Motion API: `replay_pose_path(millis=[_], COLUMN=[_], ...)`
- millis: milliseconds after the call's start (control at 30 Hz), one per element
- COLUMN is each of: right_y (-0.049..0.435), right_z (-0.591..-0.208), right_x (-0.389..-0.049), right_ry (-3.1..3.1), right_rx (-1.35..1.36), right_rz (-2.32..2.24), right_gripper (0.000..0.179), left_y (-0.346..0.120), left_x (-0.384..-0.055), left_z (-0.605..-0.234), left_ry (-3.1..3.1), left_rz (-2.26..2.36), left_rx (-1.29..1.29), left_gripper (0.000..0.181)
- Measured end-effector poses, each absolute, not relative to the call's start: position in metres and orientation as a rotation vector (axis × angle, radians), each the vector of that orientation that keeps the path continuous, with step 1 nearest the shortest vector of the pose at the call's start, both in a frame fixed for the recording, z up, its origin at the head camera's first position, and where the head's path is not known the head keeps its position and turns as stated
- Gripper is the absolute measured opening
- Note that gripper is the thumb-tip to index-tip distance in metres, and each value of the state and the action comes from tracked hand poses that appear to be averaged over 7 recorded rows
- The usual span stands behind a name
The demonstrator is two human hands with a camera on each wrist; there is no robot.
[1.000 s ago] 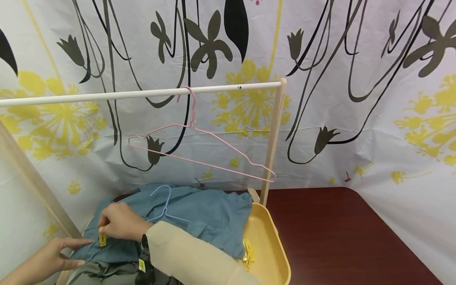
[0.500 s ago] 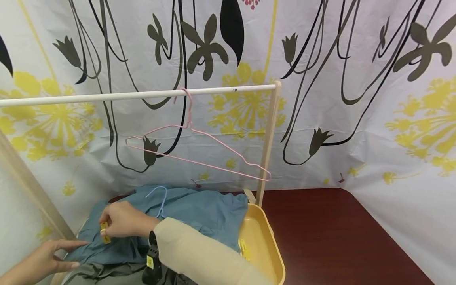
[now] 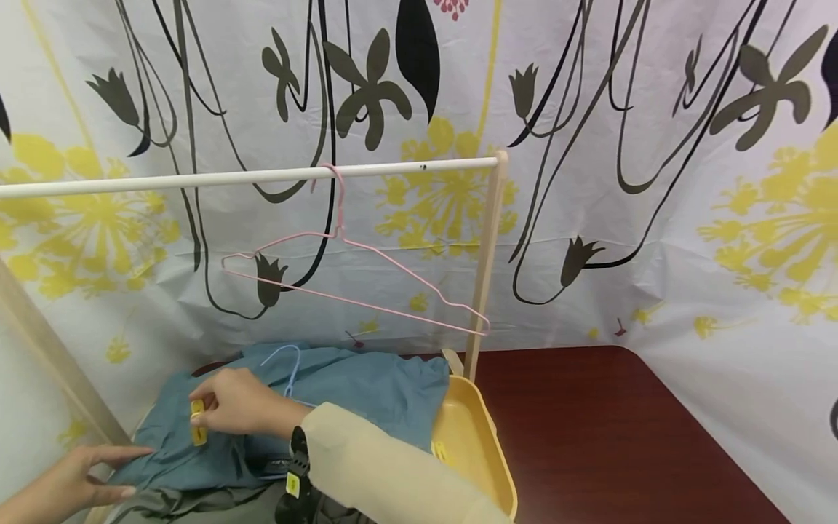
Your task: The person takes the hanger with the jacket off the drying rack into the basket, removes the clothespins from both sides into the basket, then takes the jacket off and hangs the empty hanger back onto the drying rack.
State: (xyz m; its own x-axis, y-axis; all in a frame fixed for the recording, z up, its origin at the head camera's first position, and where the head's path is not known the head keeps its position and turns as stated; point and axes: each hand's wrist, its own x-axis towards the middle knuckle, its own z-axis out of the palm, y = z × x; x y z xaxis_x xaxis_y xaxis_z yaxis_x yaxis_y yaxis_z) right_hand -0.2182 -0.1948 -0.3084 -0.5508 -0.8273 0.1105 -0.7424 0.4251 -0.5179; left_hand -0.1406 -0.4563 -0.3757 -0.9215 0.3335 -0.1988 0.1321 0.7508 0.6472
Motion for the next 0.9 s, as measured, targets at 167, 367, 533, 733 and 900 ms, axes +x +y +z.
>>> replay_pose_path(millis=[167, 367, 533, 733, 900], right_y=[-0.187, -0.178, -0.171, -0.16, -0.151], right_z=[-0.307, -0.306, -0.303, -0.297, -0.293], right_x=[-0.221, -0.224, -0.224, -0.222, -0.223], right_ry=[2.531, 2.518, 2.511, 2.512, 2.503], right_rx=[-1.414, -1.413, -1.427, -1.463, -1.482], right_rz=[-0.792, -0.826, -0.838, -0.825, -0.851], right_gripper=[0.033, 0.032, 0.034, 0.035, 0.035], left_y=[-0.46, -0.463, -0.464, -0.463, -0.464], left_x=[-0.14, -0.14, -0.14, -0.14, -0.14], left_z=[-0.375, -0.375, -0.377, -0.379, -0.38], left_ry=[2.633, 2.639, 2.665, 2.672, 2.681], left_rz=[0.945, 0.924, 0.887, 0.886, 0.886], left_rx=[0.318, 0.315, 0.303, 0.252, 0.262], left_gripper=[0.054, 0.049, 0.047, 0.057, 0.05])
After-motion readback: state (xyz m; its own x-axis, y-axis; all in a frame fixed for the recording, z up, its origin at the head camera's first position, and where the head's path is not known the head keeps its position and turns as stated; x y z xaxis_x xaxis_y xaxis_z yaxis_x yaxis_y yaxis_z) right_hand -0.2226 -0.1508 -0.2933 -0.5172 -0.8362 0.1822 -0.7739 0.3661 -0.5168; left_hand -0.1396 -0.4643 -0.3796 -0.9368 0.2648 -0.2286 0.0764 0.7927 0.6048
